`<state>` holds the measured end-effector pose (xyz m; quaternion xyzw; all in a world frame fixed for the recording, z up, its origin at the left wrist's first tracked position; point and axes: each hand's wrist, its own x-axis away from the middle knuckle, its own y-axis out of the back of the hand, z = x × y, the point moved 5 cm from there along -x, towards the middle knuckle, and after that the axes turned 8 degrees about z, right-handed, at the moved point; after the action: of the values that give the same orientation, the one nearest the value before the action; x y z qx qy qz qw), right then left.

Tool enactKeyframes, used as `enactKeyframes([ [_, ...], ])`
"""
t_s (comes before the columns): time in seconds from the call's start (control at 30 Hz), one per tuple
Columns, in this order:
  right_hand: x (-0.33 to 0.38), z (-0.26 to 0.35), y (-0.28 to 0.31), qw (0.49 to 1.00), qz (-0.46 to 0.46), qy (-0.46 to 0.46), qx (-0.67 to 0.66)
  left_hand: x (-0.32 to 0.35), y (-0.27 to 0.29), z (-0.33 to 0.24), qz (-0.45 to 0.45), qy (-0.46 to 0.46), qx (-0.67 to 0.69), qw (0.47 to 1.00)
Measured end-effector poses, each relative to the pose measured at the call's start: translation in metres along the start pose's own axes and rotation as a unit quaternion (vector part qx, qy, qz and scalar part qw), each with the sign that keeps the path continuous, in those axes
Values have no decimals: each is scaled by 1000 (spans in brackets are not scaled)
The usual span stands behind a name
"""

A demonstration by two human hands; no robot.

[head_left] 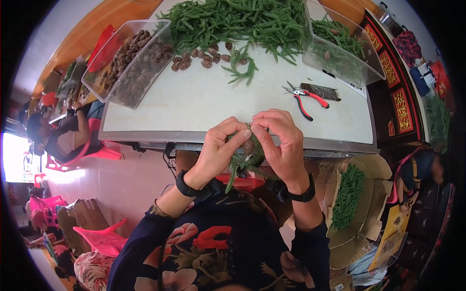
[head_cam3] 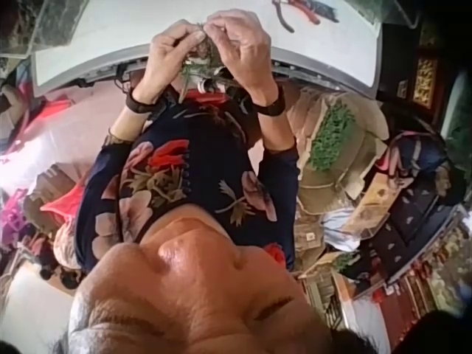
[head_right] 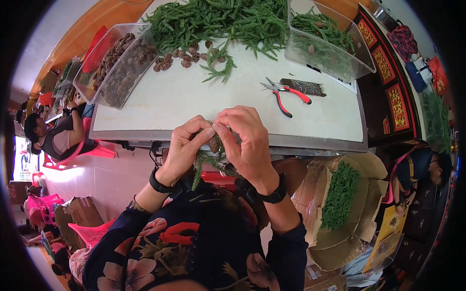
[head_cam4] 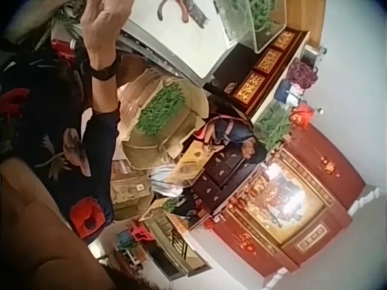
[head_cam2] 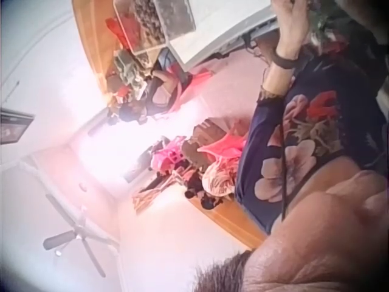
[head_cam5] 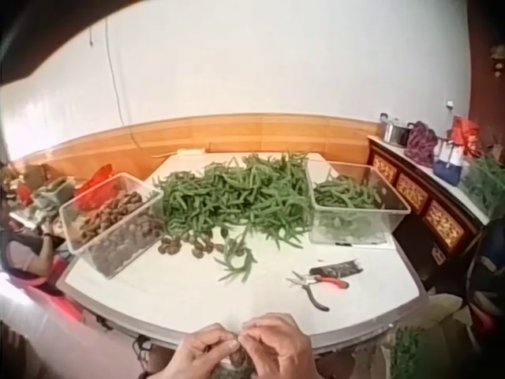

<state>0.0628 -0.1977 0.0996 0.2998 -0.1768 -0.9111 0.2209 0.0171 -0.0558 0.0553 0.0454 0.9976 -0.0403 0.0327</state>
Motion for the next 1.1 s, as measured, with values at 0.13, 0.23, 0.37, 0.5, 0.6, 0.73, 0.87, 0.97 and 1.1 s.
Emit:
enactKeyframes([
  [0.13, 3, -1, 1, 1000, 9, 14, -9, 0, 2, 0, 10, 5, 12, 1000],
  [0.23, 3, -7, 3, 998, 40, 24, -40, -2, 1, -1, 10, 6, 24, 1000],
  [0.37, -4, -36, 30, 996, 18, -59, 58, 1, 8, -8, -15, -3, 14, 1000],
  [0.5, 12, -125, 76, 951, 32, -147, 270, 1, 14, -19, -32, -39, -57, 997],
  [0.6, 7, -136, 88, 911, 24, -170, 375, 4, 17, -19, -51, -46, -96, 993],
  [0.73, 1, -137, 94, 878, 61, -173, 442, 5, 17, -22, -59, -43, -130, 989],
  [0.87, -1, -144, 86, 881, 126, -191, 414, 5, 23, -24, -71, -65, -187, 978],
  [0.97, 2, -145, 79, 876, 146, -188, 419, 4, 21, -29, -69, -63, -188, 978],
  [1.1, -2, -140, 75, 848, 182, -170, 468, 6, 22, -31, -49, -67, -139, 987],
])
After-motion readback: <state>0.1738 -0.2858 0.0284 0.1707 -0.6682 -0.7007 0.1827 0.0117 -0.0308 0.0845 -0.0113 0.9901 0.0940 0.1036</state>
